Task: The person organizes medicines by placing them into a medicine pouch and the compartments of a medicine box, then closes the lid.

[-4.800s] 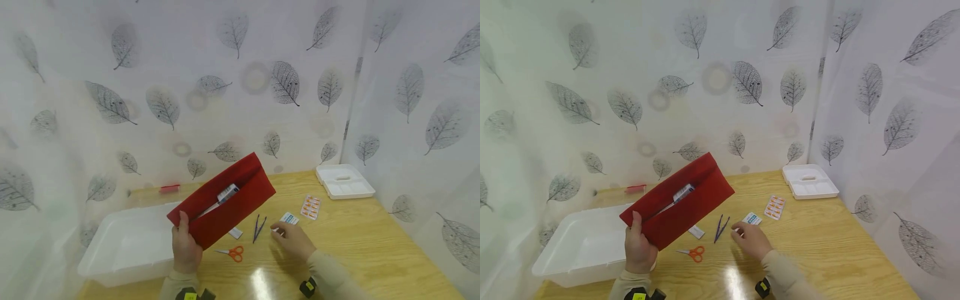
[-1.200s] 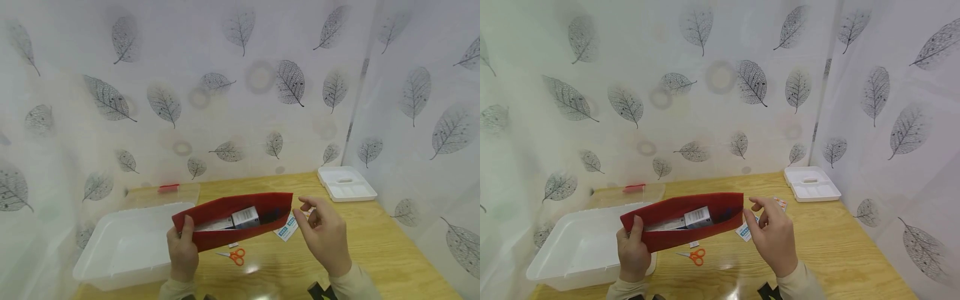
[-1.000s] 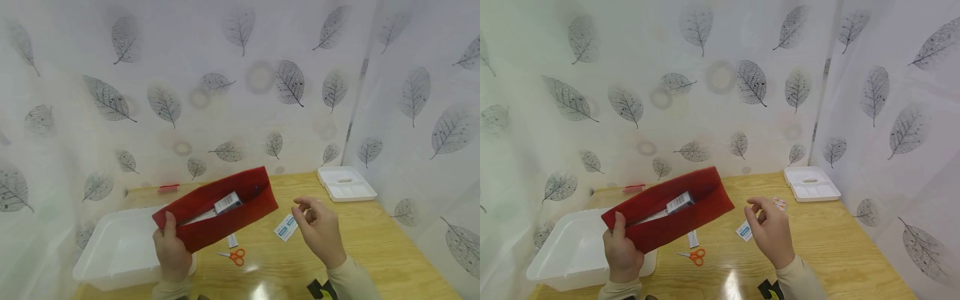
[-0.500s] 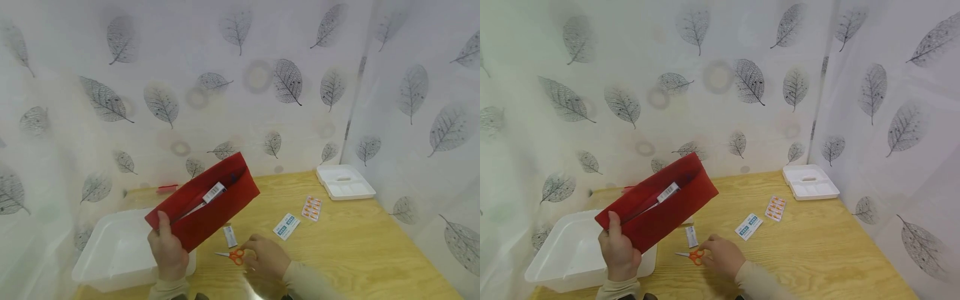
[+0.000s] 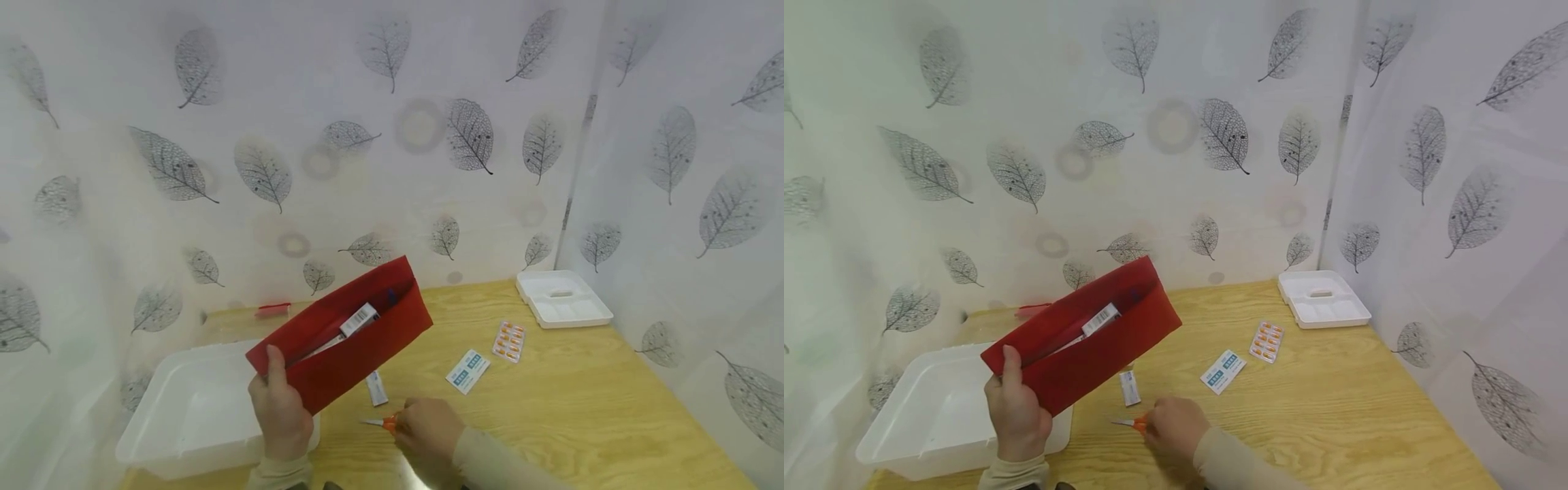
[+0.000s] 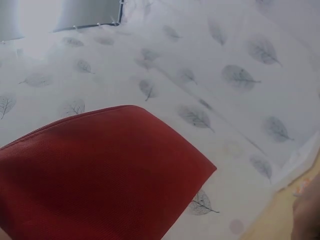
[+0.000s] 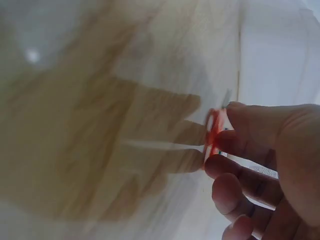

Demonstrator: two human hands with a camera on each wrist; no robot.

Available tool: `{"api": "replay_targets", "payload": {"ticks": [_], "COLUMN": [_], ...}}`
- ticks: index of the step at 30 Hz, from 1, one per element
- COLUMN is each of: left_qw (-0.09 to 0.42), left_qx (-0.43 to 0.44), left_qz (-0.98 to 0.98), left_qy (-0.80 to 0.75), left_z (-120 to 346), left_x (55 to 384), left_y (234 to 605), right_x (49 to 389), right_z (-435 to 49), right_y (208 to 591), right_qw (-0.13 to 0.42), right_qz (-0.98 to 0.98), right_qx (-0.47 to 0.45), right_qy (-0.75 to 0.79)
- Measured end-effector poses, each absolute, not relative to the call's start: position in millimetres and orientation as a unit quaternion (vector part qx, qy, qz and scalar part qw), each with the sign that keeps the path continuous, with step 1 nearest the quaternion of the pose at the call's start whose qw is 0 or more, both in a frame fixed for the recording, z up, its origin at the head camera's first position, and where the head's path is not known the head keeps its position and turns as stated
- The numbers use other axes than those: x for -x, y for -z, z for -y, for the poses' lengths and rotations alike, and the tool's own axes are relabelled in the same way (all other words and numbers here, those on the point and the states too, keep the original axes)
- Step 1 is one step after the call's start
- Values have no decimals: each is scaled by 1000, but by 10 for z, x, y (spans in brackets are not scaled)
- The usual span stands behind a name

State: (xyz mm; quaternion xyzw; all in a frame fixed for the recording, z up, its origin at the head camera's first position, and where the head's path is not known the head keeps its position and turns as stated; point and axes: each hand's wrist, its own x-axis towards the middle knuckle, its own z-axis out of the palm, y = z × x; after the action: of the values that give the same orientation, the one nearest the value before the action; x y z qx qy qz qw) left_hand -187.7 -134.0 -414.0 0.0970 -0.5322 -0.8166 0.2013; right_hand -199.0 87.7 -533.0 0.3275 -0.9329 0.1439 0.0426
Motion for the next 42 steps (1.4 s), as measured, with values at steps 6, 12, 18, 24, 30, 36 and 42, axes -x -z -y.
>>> {"api": "replay_targets", "payload": {"ticks": [6, 12, 18, 24, 30, 36, 42], "left_qw": [213, 194, 141, 130, 136, 166, 244], "left_qx": [-89, -87, -92, -60, -30, 8, 51], "left_qz": [533, 544, 587, 610, 624, 629, 615], "left_qy": [814, 812, 792, 779, 769, 759, 748], "left_z": [1302, 1269, 1258, 1240, 1220, 1214, 1235], "left_x": [1885, 1871, 1822, 1789, 1788, 1768, 1758], "left_y": [4171, 4195, 4171, 4152, 4172, 4203, 4246], "right_x": [1943, 1961, 2002, 2035, 2054, 2008, 1921], "right_z": [-1139, -1226, -1193, -1227, -1338, -1516, -1692], "right_y": [5315, 5310, 5392, 5421, 5437, 5272, 4769], "right_qw": [48, 45, -1, -45, -41, -28, -66], "right_qz": [935, 932, 926, 926, 915, 865, 829], "right_qx": [-321, -321, -322, -287, -317, -399, -391], "right_qy": [-143, -165, -198, -242, -245, -304, -395]}}
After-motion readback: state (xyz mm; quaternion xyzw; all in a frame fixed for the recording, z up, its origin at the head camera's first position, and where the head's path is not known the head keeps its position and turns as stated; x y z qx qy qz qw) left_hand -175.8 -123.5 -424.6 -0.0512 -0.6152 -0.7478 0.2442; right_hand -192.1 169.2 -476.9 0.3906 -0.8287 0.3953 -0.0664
